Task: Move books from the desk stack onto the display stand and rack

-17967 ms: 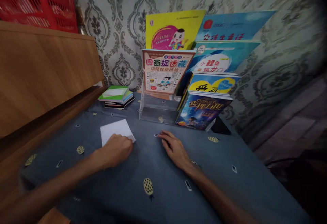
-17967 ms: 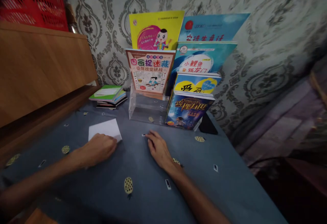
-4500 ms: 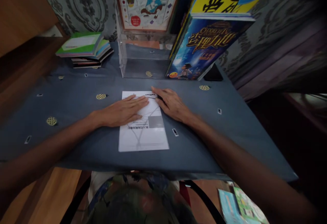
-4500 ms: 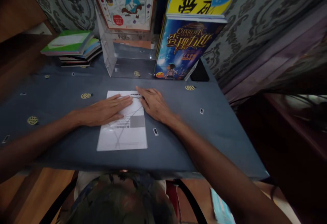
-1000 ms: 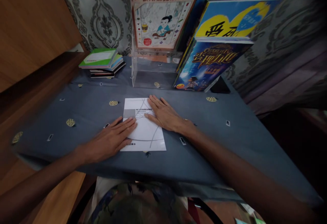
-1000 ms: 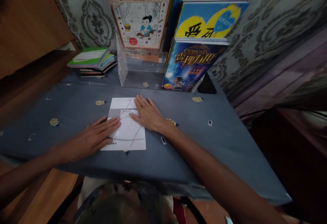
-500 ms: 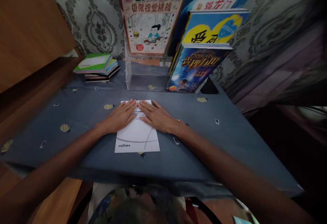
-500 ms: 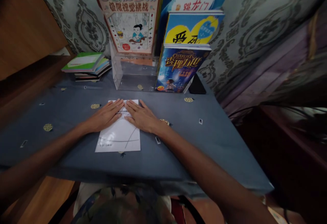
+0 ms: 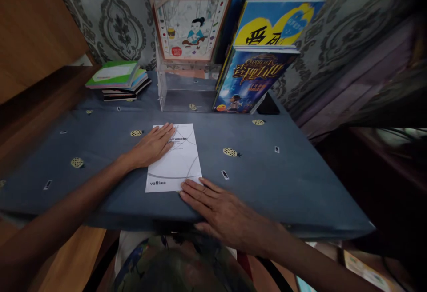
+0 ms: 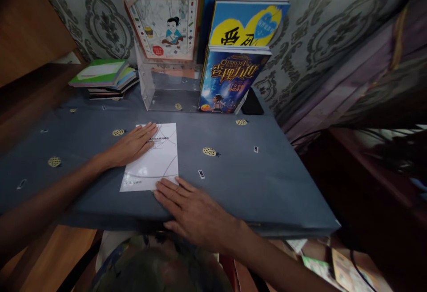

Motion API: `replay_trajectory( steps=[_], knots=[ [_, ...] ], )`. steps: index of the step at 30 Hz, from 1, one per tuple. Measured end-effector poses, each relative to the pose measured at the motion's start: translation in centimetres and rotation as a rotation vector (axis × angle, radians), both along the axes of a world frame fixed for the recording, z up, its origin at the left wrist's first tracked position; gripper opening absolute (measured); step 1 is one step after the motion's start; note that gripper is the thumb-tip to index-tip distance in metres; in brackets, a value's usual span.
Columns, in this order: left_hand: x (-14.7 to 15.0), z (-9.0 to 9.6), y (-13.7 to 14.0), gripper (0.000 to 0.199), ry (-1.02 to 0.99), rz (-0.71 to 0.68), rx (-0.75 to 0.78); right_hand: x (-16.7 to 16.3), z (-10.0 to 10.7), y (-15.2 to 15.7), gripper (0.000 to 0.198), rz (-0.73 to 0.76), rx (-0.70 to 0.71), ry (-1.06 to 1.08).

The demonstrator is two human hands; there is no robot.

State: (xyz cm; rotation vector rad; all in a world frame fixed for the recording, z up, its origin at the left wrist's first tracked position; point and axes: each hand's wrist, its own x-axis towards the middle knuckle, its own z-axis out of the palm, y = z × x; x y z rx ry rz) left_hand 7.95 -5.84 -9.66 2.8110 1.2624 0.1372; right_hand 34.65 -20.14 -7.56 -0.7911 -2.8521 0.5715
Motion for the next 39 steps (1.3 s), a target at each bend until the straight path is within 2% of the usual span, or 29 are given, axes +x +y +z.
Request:
replay_trajectory(
  steps=[3, 7, 10, 12, 18, 21, 25, 28, 31, 35, 39],
  knots=[
    [0.7, 0.8, -1.4, 0.056, -0.005, -0.04, -0.015, 0.0, 0.0, -0.6, 0.059, -0.005, -0.01, -0.011],
    [2.6, 2.3, -5.5, 0.051, -0.036, -0.353, -0.166, 0.0, -0.3, -0.4, 0.058, -0.019, -0.013, 0.022],
    [3.7, 2.7, -6.7, 0.049, -0.055, -0.434, -0.234, 0.0, -0.5, -0.6, 0.059, -0.032, -0.001, 0.034],
    [4.1, 2.4, -5.4, 0.049, -0.057, -0.418, -0.228, 0.0, -0.6, -0.8, 0.059, -0.031, 0.007, 0.053],
    [4.0, 1.1, 2.3, 0.054, -0.03, -0.259, -0.167, 0.0, -0.4, -1.0, 0.061, -0.041, -0.035, 0.049],
    [3.8, 0.9, 4.2, 0.055, -0.035, -0.22, -0.148, 0.0, -0.3, -0.9, 0.062, -0.051, -0.062, 0.059],
    [3.2, 0.6, 3.7, 0.055, -0.084, -0.153, -0.049, 0.1, 0.1, -0.8, 0.062, -0.051, -0.089, 0.059],
    [2.4, 0.6, 1.9, 0.048, -0.151, -0.026, 0.115, 0.1, 0.7, -0.6, 0.061, -0.059, -0.13, 0.052],
    [1.3, 0.9, 0.0, 0.04, -0.124, 0.057, 0.216, -0.5, 1.4, -0.4, 0.061, -0.059, -0.183, 0.053],
    [-0.5, 1.5, -0.5, 0.038, -0.091, 0.077, 0.223, -3.2, 1.8, 0.1, 0.065, 0.041, -0.205, 0.046],
    [-1.3, 2.0, 0.8, 0.036, -0.103, 0.029, 0.158, -7.7, 1.6, 1.7, 0.062, 0.211, -0.119, 0.073]
  ],
)
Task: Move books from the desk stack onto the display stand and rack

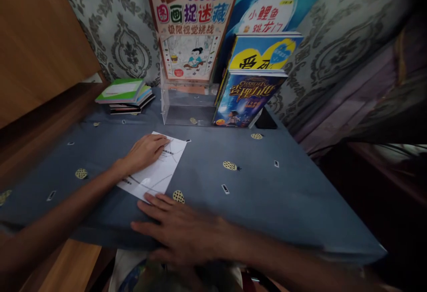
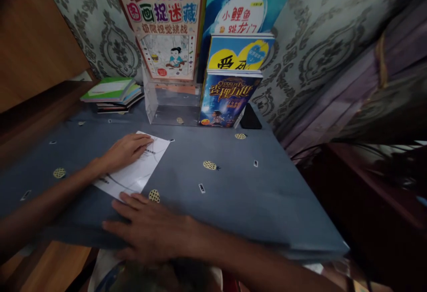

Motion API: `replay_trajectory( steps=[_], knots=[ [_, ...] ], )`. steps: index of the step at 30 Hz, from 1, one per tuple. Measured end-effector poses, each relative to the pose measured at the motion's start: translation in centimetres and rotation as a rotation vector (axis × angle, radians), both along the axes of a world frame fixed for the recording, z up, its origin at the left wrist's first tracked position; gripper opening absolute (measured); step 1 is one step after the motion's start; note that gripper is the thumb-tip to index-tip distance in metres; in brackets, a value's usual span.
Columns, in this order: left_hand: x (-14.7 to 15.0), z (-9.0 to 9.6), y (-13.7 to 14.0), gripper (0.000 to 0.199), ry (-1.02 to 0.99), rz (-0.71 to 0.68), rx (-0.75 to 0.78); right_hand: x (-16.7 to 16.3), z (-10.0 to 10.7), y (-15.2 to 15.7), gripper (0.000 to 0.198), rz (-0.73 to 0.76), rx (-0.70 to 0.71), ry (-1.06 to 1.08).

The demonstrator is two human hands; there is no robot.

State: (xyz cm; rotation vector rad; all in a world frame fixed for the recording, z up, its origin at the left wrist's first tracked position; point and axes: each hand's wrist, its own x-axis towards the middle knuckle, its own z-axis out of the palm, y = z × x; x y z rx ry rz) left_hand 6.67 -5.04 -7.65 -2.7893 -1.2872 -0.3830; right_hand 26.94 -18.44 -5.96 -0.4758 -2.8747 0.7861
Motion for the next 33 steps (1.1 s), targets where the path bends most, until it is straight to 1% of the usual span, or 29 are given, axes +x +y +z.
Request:
replay_trajectory(
  steps=[3, 5, 8, 10, 11, 12, 15, 17, 18, 20, 22, 24, 27, 33],
  knots=[
    [0.9, 0.4, 0.3, 0.036, 0.055, -0.026, -0.022, -3.1, -0.2, 1.9, 0.057, 0.072, 0.07, 0.014],
    [1.9, 0.5, -0.2, 0.04, 0.098, -0.033, -0.014, -4.3, -0.3, 3.0, 0.052, 0.112, 0.111, 0.023],
    [3.4, 0.9, -1.2, 0.044, 0.149, -0.02, -0.003, -4.1, -0.6, 3.8, 0.04, 0.172, 0.108, 0.085],
    [4.1, 1.3, -1.8, 0.04, 0.165, 0.004, -0.012, -2.7, -0.7, 4.2, 0.032, 0.155, 0.038, 0.164],
    [4.4, 1.5, -2.1, 0.036, 0.176, 0.013, -0.023, -1.7, -0.8, 4.4, 0.03, 0.102, -0.009, 0.214],
    [4.6, 1.8, -2.3, 0.032, 0.194, 0.015, -0.038, -0.6, -0.8, 4.9, 0.029, 0.008, -0.06, 0.27],
    [5.3, 2.5, -2.8, 0.022, 0.265, 0.021, -0.069, 2.6, -1.0, 7.0, 0.034, -0.43, -0.176, 0.514],
    [5.7, 2.6, -3.1, 0.02, 0.289, 0.041, -0.052, 4.3, -1.5, 8.9, 0.037, -0.674, -0.232, 0.708],
    [5.9, 2.6, -3.2, 0.02, 0.29, 0.056, -0.038, 5.0, -1.9, 9.9, 0.039, -0.763, -0.274, 0.783],
    [6.2, 2.4, -3.5, 0.02, 0.274, 0.083, -0.025, 5.9, -2.9, 11.3, 0.045, -0.875, -0.364, 0.872],
    [6.3, 2.3, -3.6, 0.019, 0.24, 0.098, -0.043, 6.3, -3.7, 12.1, 0.049, -0.924, -0.432, 0.89],
    [6.3, 2.3, -3.6, 0.018, 0.19, 0.103, -0.07, 6.3, -4.0, 12.2, 0.048, -0.927, -0.448, 0.876],
    [6.2, 2.5, -3.6, 0.019, 0.114, 0.119, -0.117, 6.0, -3.9, 11.8, 0.043, -0.905, -0.397, 0.835],
    [5.9, 3.0, -3.2, 0.016, -0.016, 0.228, -0.226, 5.9, -3.2, 11.1, 0.035, -0.895, -0.281, 0.756]
  ],
)
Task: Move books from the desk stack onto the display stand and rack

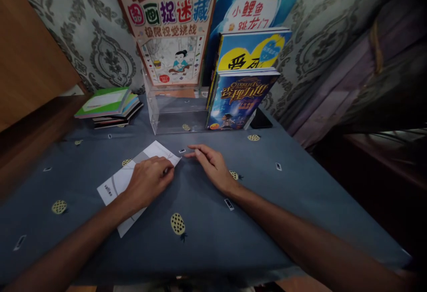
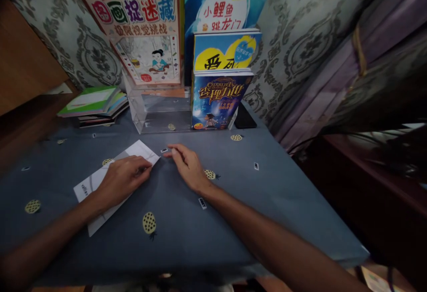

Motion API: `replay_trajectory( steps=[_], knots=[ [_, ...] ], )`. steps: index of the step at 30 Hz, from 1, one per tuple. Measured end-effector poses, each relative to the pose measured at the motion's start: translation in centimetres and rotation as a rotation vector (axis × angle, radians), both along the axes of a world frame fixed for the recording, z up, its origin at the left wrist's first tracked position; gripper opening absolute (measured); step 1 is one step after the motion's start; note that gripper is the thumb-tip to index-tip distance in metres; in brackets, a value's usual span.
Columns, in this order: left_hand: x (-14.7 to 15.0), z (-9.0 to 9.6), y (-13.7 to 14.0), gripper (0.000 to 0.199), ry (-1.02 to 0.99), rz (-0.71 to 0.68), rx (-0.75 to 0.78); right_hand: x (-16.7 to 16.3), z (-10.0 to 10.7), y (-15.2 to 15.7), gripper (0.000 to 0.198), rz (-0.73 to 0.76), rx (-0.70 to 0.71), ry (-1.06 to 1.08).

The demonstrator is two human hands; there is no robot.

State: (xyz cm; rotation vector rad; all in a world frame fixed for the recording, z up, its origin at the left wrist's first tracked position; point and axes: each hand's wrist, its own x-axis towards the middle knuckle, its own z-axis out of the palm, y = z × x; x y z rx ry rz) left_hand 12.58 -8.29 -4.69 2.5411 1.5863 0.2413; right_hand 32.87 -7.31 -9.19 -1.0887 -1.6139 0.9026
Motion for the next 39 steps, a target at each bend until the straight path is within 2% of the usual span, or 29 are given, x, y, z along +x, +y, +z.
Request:
replay_trajectory(
  steps=[11, 16, 26, 34, 37, 39],
  knots=[
    [-0.8, -0.3, 1.0, 0.018, -0.285, 0.088, -0.163, 0.1, 0.1, -0.1, 0.034, -0.008, 0.03, -0.06],
    [-1.4, -0.9, 1.7, 0.02, -0.41, 0.075, -0.215, 0.0, 0.0, -0.1, 0.034, -0.004, 0.044, -0.049],
    [-1.4, -1.0, 1.7, 0.018, -0.424, 0.073, -0.225, -0.1, 0.3, -0.6, 0.033, 0.0, 0.038, -0.108],
    [-1.6, -0.9, 1.7, 0.021, -0.396, 0.045, -0.236, -0.3, 0.4, -1.2, 0.031, 0.01, 0.136, -0.165],
    [-1.5, -0.7, 1.6, 0.022, -0.365, 0.029, -0.227, -0.3, 0.6, -1.5, 0.033, 0.063, 0.16, -0.242],
    [-1.6, -0.5, 1.6, 0.022, -0.328, 0.017, -0.217, -0.4, 0.6, -1.7, 0.035, 0.152, 0.186, -0.347]
  ],
)
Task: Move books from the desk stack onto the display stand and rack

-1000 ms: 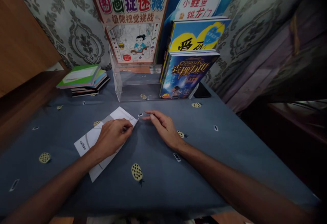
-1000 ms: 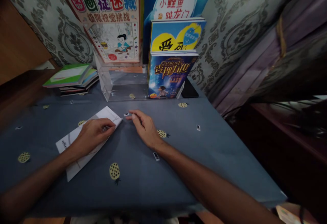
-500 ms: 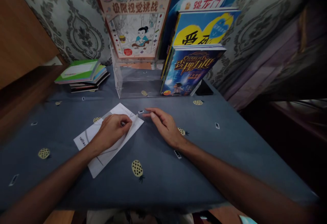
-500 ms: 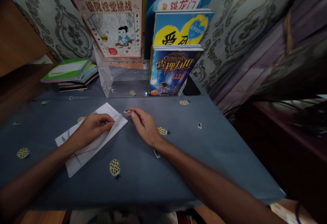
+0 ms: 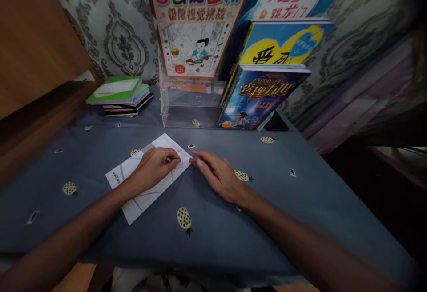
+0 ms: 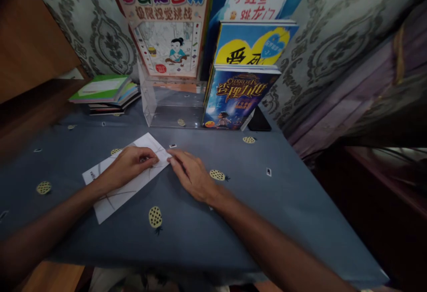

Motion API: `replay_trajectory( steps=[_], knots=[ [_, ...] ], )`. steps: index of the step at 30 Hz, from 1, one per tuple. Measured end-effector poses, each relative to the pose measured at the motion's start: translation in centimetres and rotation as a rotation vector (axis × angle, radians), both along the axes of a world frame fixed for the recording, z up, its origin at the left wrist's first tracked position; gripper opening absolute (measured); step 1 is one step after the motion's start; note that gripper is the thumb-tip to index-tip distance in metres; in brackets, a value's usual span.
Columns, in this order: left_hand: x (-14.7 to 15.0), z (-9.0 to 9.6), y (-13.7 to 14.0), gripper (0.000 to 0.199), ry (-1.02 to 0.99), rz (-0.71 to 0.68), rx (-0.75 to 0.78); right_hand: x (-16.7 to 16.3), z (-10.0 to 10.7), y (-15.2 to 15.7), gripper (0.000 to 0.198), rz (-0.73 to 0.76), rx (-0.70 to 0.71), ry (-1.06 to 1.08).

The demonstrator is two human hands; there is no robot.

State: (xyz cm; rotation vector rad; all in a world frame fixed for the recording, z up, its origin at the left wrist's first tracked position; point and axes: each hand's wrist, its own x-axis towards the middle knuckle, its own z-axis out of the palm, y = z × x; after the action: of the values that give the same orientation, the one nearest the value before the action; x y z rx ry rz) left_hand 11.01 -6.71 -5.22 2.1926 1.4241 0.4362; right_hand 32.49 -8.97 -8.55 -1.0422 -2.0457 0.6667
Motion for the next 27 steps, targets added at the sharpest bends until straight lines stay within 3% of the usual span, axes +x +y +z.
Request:
replay_trajectory(
  steps=[4, 13, 19, 27],
  knots=[
    [-0.6, 0.2, 0.2, 0.018, 0.146, -0.019, 0.139, -0.3, -0.1, 0.1, 0.038, 0.105, 0.086, -0.282],
    [-2.8, -2.7, 1.7, 0.035, 0.215, -0.118, 0.287, -0.9, -0.7, 4.4, 0.042, -0.017, 0.206, -0.611],
    [-3.5, -1.8, 1.7, 0.044, 0.246, -0.277, 0.201, -1.0, -1.4, 7.3, 0.043, -0.079, 0.192, -0.596],
    [-2.8, 0.8, -0.4, 0.061, 0.315, -0.486, 0.037, -2.3, -1.7, 7.6, 0.045, -0.156, 0.174, -0.579]
  ],
)
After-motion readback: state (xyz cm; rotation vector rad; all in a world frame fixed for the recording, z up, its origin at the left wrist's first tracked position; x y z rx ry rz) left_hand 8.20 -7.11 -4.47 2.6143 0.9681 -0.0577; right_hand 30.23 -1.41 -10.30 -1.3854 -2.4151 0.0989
